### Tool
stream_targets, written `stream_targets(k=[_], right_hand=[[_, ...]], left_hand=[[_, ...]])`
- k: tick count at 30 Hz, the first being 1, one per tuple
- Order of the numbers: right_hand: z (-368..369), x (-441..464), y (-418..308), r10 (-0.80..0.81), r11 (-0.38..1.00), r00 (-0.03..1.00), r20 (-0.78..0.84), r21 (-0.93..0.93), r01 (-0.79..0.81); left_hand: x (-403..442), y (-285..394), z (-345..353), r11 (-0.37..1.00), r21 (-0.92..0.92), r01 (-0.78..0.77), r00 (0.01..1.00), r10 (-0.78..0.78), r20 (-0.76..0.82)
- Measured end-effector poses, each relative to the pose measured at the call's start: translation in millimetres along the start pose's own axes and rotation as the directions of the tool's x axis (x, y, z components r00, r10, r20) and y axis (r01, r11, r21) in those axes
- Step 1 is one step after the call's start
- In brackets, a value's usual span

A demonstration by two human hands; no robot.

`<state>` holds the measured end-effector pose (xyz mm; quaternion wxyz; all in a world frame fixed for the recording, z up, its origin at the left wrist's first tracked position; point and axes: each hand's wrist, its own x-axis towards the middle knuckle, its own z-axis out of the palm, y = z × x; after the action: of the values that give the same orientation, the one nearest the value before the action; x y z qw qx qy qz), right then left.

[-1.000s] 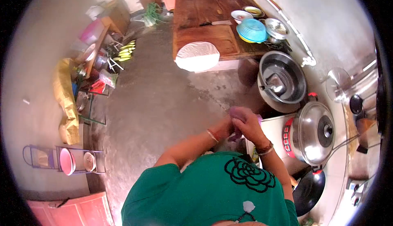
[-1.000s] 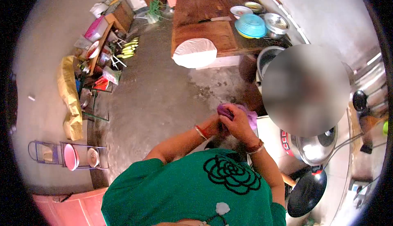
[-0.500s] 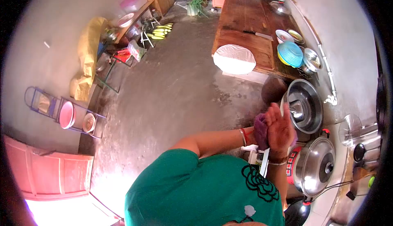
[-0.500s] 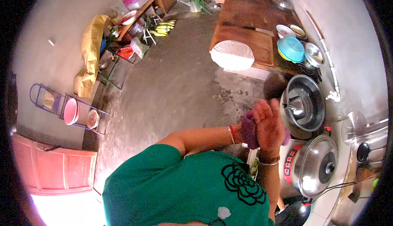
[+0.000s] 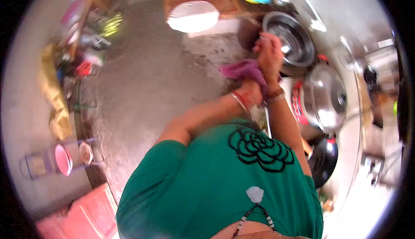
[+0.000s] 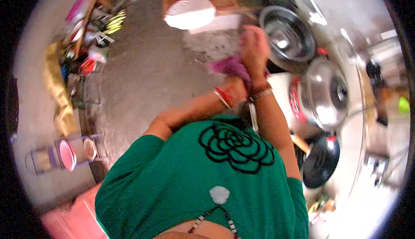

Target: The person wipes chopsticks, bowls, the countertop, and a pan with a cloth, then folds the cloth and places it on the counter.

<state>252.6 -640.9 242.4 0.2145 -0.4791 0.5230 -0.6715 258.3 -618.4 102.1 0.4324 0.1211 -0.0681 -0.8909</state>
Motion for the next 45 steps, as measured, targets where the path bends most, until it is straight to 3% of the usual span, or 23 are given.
stream_targets(k=[3, 5, 8, 10, 12, 14, 16, 20, 22, 23, 24, 25, 27, 29, 30, 32, 33, 34, 36, 40, 42, 43, 45], right_hand=[[-4.1, -0.2, 4.3, -0.285, 0.894, 0.954, 0.090, -0.334, 0.298], [-13.0, -6.1, -2.5, -0.261, 0.875, 0.953, 0.152, -0.380, 0.301], [-39.2, -27.1, -19.5, -0.216, 0.883, 0.956, 0.197, -0.378, 0.277], [-50.2, -51.0, -26.7, -0.074, 0.918, 0.960, 0.270, -0.357, 0.171], [-54.2, -76.4, -26.0, 0.164, 0.938, 0.928, 0.335, -0.345, -0.041], [-55.9, -85.6, -16.3, 0.228, 0.930, 0.927, 0.299, -0.350, -0.116], [-63.2, -87.3, -0.8, 0.385, 0.900, 0.881, 0.275, -0.322, -0.293], [-78.4, -83.1, -10.1, 0.418, 0.906, 0.894, 0.162, -0.009, -0.422], [-83.7, -80.5, -30.9, 0.430, 0.900, 0.898, 0.090, 0.038, -0.435], [-87.1, -81.1, -27.8, 0.417, 0.909, 0.907, 0.066, 0.001, -0.418], [-91.1, -81.8, -23.2, 0.402, 0.916, 0.915, 0.043, -0.036, -0.400], [-95.7, -85.1, -18.1, 0.326, 0.941, 0.941, 0.087, -0.123, -0.315], [-102.8, -90.4, -29.0, 0.295, 0.922, 0.939, 0.175, -0.310, -0.232], [-105.3, -98.8, -31.2, 0.368, 0.888, 0.890, 0.268, -0.386, -0.250], [-105.0, -104.4, -29.9, 0.389, 0.879, 0.872, 0.299, -0.403, -0.254], [-108.8, -113.9, -27.9, 0.357, 0.890, 0.874, 0.329, -0.404, -0.211], [-110.5, -118.4, -27.2, 0.321, 0.902, 0.870, 0.375, -0.401, -0.160], [-112.3, -122.7, -26.7, 0.322, 0.901, 0.872, 0.369, -0.401, -0.164], [-118.4, -129.2, -27.1, 0.370, 0.876, 0.871, 0.324, -0.433, -0.211], [-135.1, -148.4, -17.4, 0.437, 0.843, 0.878, 0.193, -0.429, -0.325], [-141.1, -157.7, -20.1, 0.522, 0.776, 0.840, 0.150, -0.492, -0.394], [-141.7, -161.4, -23.9, 0.547, 0.759, 0.822, 0.155, -0.506, -0.410], [-147.3, -173.6, -21.4, 0.623, 0.711, 0.765, 0.163, -0.527, -0.467]], left_hand=[[-34.5, 30.0, 46.3, 0.997, -0.045, 0.059, 0.995, -0.055, 0.085], [-53.8, 41.3, 58.6, 0.995, -0.023, 0.098, 0.989, -0.095, 0.112], [-64.6, 63.1, 59.9, 0.978, 0.202, 0.055, 0.992, -0.077, 0.100], [-64.5, 72.7, 54.3, 0.964, 0.263, -0.041, 0.990, 0.003, 0.141], [-65.1, 75.6, 53.2, 0.973, 0.230, 0.037, 0.996, -0.053, 0.067], [-61.6, 73.5, 48.7, 0.973, 0.201, 0.109, 0.994, -0.111, -0.002], [-56.5, 65.7, 35.3, 0.976, 0.183, 0.122, 0.968, -0.158, 0.194], [-57.5, 59.3, 9.2, 0.971, 0.165, 0.173, 0.887, -0.227, 0.402], [-74.0, 60.2, 18.8, 0.708, 0.572, 0.415, 0.909, -0.343, -0.236], [-67.9, 61.8, -14.8, 0.579, 0.688, 0.437, 0.865, -0.481, -0.144], [-64.6, 63.5, -38.8, 0.569, 0.691, 0.446, 0.856, -0.496, -0.144], [-60.1, 64.6, -57.5, -0.034, 0.978, 0.204, 0.750, -0.638, -0.178], [-56.1, 71.9, -64.3, -0.556, 0.792, -0.253, 0.626, -0.718, -0.304], [-67.1, 82.9, -44.8, -0.257, 0.966, 0.043, 0.885, -0.438, -0.156], [-70.2, 81.6, -30.0, -0.261, 0.965, 0.039, 0.877, -0.455, -0.158], [-77.5, 79.6, 22.4, 0.405, 0.911, -0.073, 0.885, -0.396, 0.247], [-82.5, 83.7, 46.1, 0.177, 0.978, -0.109, 0.871, -0.457, 0.180], [-79.5, 81.9, 42.6, 0.175, 0.979, -0.108, 0.868, -0.463, 0.179], [-70.6, 76.1, 26.2, 0.036, 0.999, 0.002, 0.672, -0.740, 0.025], [-66.4, 67.7, 12.1, 0.020, 0.999, -0.030, 0.724, -0.688, 0.035], [-66.9, 70.1, 23.0, -0.130, 0.971, -0.200, 0.723, -0.688, 0.057], [-64.3, 68.9, 21.7, -0.087, 0.947, -0.309, 0.717, -0.675, 0.172], [-64.0, 64.6, 18.5, -0.038, 0.959, -0.279, 0.741, -0.645, 0.190]])
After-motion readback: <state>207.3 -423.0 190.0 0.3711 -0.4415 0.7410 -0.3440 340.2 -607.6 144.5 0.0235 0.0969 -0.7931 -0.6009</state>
